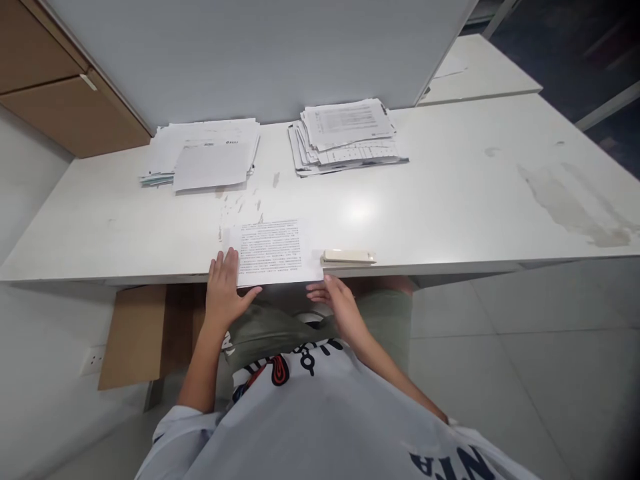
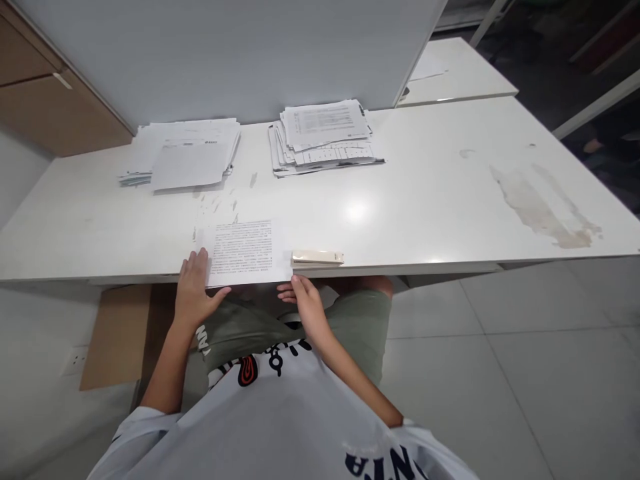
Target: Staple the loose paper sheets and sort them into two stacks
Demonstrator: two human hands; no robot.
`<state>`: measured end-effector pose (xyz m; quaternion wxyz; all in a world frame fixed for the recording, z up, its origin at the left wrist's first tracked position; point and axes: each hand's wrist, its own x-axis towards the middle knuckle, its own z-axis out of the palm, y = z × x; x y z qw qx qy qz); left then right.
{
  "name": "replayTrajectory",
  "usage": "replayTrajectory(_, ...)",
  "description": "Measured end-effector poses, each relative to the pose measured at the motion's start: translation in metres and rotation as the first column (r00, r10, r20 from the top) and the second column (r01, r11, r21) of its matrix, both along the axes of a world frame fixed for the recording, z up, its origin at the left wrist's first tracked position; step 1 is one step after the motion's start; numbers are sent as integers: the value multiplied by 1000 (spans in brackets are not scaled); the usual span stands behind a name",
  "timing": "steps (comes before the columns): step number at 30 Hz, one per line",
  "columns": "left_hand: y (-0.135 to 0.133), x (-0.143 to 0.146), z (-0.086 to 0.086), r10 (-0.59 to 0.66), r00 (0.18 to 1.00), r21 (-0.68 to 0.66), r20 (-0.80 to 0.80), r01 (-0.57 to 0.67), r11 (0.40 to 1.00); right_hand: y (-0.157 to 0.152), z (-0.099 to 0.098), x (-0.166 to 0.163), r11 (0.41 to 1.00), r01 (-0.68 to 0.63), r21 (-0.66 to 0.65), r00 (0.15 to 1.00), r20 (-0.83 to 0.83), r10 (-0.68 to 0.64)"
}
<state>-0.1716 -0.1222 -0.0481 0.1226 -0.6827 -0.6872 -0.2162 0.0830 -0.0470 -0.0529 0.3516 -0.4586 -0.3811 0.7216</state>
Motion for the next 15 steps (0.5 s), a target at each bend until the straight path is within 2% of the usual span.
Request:
replayTrajectory(1, -1, 1, 1, -8, 1000, -1, 14, 8, 1000, 5, 0, -6, 997, -31, -77, 998, -54, 27)
replayTrajectory(3, -2, 4, 4, -18, 999, -6, 33, 18, 1000, 13, 2, -16, 989, -44, -141, 994, -107, 29)
replayTrajectory(8, -4, 5, 11, -7, 997, -6, 77, 8, 1000, 16, 5, -22, 995, -8, -98, 998, -59, 2)
replayTrajectory(15, -7, -10, 17, -279, 960, -26, -4, 279, 960, 14, 6, -15, 997, -59, -54, 998, 2, 59)
